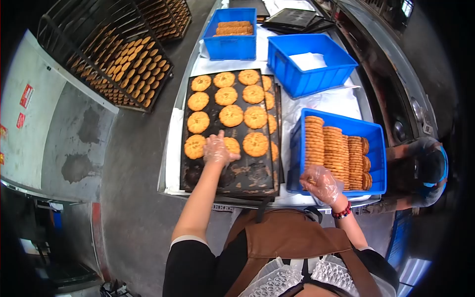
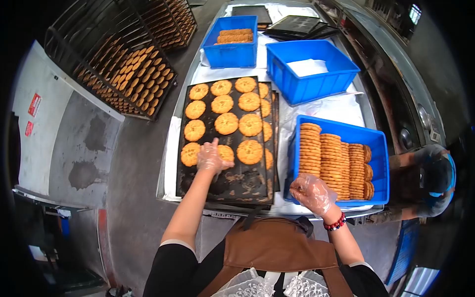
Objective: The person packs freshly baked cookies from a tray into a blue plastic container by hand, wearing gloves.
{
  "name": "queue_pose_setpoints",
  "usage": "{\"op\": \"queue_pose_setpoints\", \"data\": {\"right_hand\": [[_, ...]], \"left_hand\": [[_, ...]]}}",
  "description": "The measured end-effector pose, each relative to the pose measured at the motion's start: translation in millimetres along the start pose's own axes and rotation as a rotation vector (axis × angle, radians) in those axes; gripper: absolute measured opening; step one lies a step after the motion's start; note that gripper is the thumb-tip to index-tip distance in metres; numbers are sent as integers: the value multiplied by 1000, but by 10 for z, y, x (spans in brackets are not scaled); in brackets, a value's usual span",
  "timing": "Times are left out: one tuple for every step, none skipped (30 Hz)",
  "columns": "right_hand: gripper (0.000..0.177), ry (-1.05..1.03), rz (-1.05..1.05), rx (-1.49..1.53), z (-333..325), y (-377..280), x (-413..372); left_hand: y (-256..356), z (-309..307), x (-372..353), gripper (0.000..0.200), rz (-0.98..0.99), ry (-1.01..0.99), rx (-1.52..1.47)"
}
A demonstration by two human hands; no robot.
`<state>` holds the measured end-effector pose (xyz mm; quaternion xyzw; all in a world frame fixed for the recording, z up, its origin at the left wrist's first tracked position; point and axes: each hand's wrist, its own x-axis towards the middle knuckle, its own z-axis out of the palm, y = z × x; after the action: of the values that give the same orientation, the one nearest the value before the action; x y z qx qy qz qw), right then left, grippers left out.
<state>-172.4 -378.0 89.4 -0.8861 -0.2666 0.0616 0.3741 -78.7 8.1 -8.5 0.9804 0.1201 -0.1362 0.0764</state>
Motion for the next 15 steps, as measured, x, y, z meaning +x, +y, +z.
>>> {"op": "queue_pose_setpoints", "data": {"right_hand": [[13, -33, 37, -13, 71, -79, 105], [13, -35, 29, -11, 188, -114, 220], [13, -41, 33, -14, 245, -201, 338], [12, -67, -9, -53, 287, -293, 489], [12, -91, -50, -88, 340, -372, 646], [13, -126, -64, -86, 410, -407, 802], [15, -113, -94, -71, 545, -369, 959], [16, -89, -107, -66, 704, -278, 1094], [21, -74, -65, -108, 855, -198, 1231], [25, -98, -4, -287, 1084, -5, 1382], [28, -54, 52, -315, 1186, 24, 1494], [28, -119, 176, -339, 1206, -18, 1650], [31, -210, 303, -361, 1281, -3, 1822], [33, -161, 285, -389, 1342, 51, 1889], [35, -114, 249, -419, 1421, 101, 1923]], "left_hand": [[-24, -11, 9, 123, -14, -15, 12], [-93, -42, 0, 123, -18, -18, 8], [-151, -62, -41, 113, 17, -20, -74], [-222, -53, -68, 103, 52, -24, -154], [-381, 39, -5, 103, 53, -31, -155], [-621, 181, 116, 95, 64, -187, -313], [-841, 250, 188, 87, 81, -350, -465], [-1084, 259, 173, 73, 57, -290, -531], [-1269, 300, 189, 59, 64, -242, -602], [-1343, 208, 98, 70, -8, -23, -512], [-1692, 511, 350, 86, -3, 113, -411], [-1668, 145, 296, 102, -136, -76, -672], [-1851, 253, 463, 98, -67, -20, -626], [-1945, 292, 552, 96, -37, -18, -507], [-1970, 283, 611, 93, -16, 4, -391]]}}
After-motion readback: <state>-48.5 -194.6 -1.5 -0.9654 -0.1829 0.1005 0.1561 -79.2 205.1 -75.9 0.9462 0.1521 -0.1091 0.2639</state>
